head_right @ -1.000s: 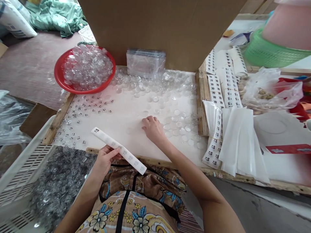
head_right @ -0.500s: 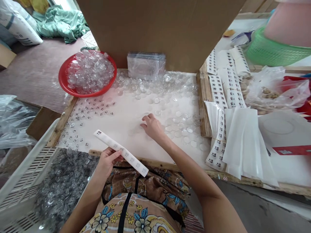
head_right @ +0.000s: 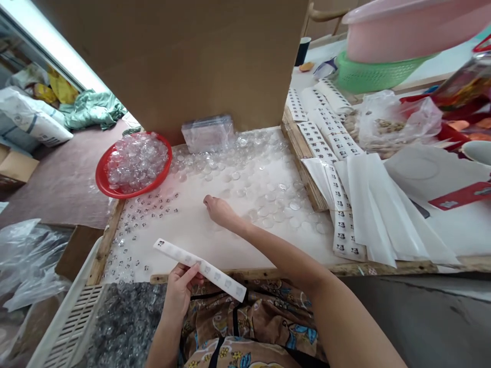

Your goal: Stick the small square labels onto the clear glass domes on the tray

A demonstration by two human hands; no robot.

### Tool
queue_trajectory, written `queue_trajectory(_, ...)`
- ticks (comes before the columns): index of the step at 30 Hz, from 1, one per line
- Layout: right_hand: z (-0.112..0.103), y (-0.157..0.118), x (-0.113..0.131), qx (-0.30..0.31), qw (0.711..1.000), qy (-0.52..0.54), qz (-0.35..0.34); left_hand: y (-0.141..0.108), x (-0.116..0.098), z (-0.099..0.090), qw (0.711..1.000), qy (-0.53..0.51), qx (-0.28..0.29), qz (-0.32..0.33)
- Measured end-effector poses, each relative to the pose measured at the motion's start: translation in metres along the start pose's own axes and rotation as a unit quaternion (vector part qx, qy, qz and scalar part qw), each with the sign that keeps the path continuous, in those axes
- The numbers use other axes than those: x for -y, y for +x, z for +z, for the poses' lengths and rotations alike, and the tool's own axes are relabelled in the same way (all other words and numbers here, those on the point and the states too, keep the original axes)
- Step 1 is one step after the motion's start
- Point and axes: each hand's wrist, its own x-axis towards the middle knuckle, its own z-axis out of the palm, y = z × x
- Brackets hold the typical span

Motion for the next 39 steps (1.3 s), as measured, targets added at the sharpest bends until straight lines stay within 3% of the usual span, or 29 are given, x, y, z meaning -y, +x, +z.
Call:
queue_trajectory(5, -0.006, -0.001, -0.010, -0.029, 0.999, 0.008, 0.015, 0.000, 0.000, 0.002, 1.000, -0.004, -0.011, 0.009)
queue_trajectory(9, -0.013, 0.001, -0.029, -0.076, 0.994, -0.056, 0.046, -0.001, 0.002, 0.002, 1.000, -0.003, -0.010, 0.023)
queue_trajectory(12, -0.017, 0.004, -0.040, -0.072, 0.990, -0.095, 0.076, -0.001, 0.002, 0.002, 1.000, -0.003, -0.015, 0.026)
queue_trajectory(18, -0.020, 0.003, -0.046, -0.074, 0.991, -0.067, 0.085, -0.002, 0.000, 0.002, 1.000, 0.001, -0.009, 0.011)
queue_trajectory(28, -0.013, 0.001, -0.052, -0.090, 0.991, -0.060, 0.079, -0.002, 0.004, 0.002, 1.000, 0.003, -0.006, 0.007)
queue_trajectory(33, -0.009, 0.008, -0.057, -0.126, 0.990, -0.024, 0.062, -0.002, 0.010, 0.004, 0.999, -0.023, -0.025, 0.034)
queue_trajectory(39, -0.004, -0.014, -0.051, -0.168, 0.986, 0.003, 0.013, -0.005, 0.003, 0.005, 1.000, -0.010, -0.019, 0.014)
